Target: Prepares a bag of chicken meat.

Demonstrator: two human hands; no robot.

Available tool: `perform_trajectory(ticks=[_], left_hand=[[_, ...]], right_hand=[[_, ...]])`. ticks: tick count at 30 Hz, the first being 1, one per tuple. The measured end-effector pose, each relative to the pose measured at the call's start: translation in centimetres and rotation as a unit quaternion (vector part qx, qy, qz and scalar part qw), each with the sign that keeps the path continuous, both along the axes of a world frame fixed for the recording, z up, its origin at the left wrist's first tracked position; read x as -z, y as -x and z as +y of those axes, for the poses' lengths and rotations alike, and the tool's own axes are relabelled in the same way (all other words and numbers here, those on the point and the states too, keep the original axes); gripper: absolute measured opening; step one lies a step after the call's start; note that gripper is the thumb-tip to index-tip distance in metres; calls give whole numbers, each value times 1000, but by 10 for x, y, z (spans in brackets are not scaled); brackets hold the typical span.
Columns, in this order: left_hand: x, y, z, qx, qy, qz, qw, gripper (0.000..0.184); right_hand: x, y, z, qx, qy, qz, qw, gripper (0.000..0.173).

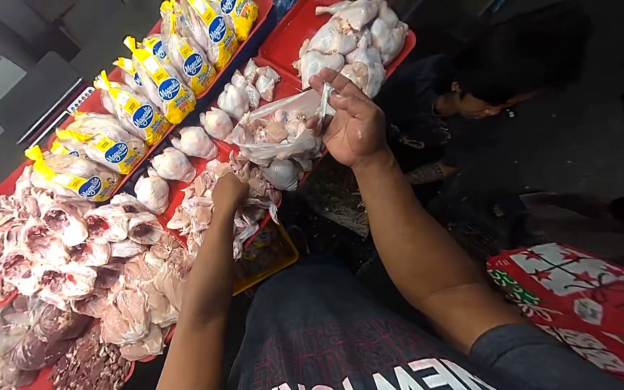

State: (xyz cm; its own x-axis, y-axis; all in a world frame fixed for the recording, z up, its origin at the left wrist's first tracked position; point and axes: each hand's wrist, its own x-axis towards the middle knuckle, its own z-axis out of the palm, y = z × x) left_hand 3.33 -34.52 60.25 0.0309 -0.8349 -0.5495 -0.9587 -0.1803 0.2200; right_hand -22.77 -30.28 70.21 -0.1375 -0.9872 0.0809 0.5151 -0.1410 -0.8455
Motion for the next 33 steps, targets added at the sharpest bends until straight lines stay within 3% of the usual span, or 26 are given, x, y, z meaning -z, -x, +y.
perform_trajectory(ticks=[5, 9, 15, 17, 19, 22, 26, 29, 33], left_hand=[[16, -19, -12, 10, -5, 66, 998, 41], [-13, -67, 8, -54, 25, 196, 979, 32], [-24, -135, 37, -287, 28, 391, 874, 27], [-26, -147, 43, -324, 39, 419, 847, 23], [-29, -151, 46, -330, 42, 420, 844, 19], [-34, -142, 50, -246, 19, 366, 898, 20], [-13, -115, 49, 8, 24, 190, 982, 26], [8, -96, 52, 91, 74, 79, 990, 23], [-2, -81, 54, 96, 134, 64, 984, 24]], right_hand=[[6, 9, 5, 2, 2, 1, 1000, 48], [6, 9, 4, 3, 6, -3, 1000, 48], [4, 3, 2, -11, 5, 3, 1000, 49], [3, 2, 2, -13, 4, 3, 1000, 49], [3, 2, 2, -11, 2, -1, 1000, 49], [3, 1, 2, -10, 1, -2, 1000, 48], [4, 1, 5, -5, 5, 3, 1000, 49], [5, 4, 7, 0, 4, 6, 1000, 48], [7, 6, 10, 3, 0, 8, 1000, 48]])
